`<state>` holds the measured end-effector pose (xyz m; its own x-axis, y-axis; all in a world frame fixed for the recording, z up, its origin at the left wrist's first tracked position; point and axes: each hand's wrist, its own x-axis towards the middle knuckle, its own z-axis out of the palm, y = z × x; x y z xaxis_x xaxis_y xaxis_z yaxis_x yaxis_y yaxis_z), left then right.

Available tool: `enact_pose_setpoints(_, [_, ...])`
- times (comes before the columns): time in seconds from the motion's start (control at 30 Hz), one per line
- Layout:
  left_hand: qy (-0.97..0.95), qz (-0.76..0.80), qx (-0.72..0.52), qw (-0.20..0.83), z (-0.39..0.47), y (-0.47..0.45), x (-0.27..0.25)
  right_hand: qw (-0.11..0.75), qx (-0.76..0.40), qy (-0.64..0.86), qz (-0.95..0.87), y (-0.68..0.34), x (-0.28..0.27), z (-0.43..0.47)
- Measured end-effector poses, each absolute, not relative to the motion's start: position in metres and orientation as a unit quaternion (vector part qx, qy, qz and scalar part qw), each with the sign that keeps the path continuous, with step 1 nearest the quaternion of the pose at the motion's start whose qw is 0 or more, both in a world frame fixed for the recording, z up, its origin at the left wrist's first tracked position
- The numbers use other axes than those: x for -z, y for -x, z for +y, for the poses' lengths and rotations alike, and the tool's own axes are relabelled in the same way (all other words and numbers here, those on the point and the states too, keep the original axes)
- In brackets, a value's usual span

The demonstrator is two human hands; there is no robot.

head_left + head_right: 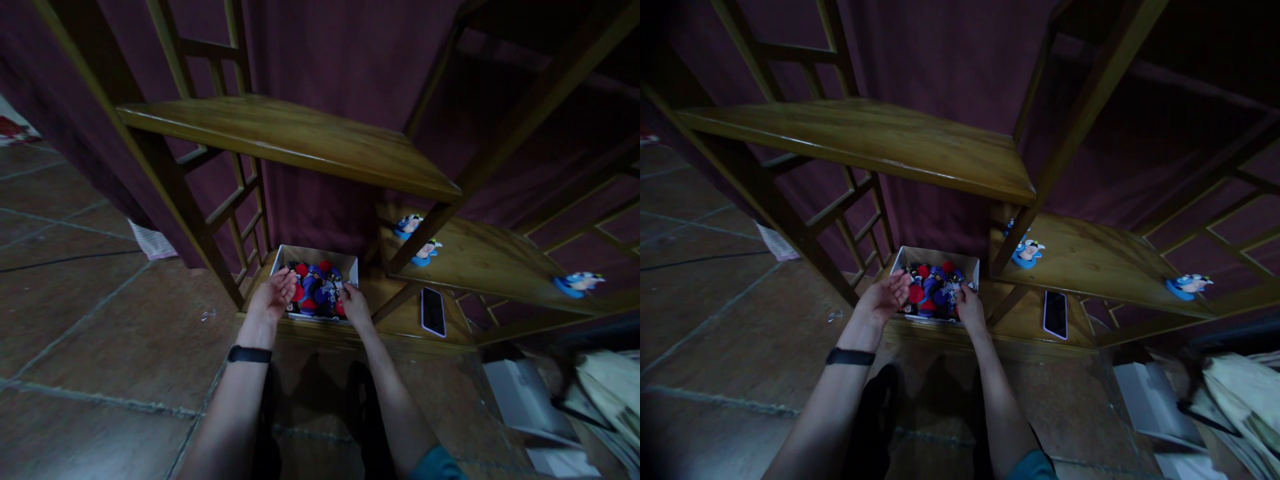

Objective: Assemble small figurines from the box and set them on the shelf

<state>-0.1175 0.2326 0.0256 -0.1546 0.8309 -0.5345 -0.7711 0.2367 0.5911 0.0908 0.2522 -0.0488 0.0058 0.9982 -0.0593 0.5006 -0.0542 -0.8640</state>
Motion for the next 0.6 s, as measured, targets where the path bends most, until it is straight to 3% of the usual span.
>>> enact_pose_setpoints(0.13, [-0.166, 0.505, -0.552, 0.642, 0.230, 0.101, -0.024, 0.380, -0.454, 0.561, -0.578, -0.065, 0.047, 0.245])
enact_pose_setpoints(0.33, [-0.273, 0.509, -0.485, 0.656, 0.224, 0.084, -0.029, 0.429, -0.486, 0.481, -0.590, -0.043, 0.030, 0.234])
enact_pose_setpoints(0.43, [-0.259, 0.488, -0.512, 0.657, 0.225, 0.085, -0.030, 0.449, -0.514, 0.451, -0.575, -0.044, 0.020, 0.232])
enact_pose_setpoints(0.6, [-0.161, 0.511, -0.618, 0.576, 0.230, 0.100, -0.029, 0.494, -0.531, 0.456, -0.516, -0.059, 0.018, 0.241])
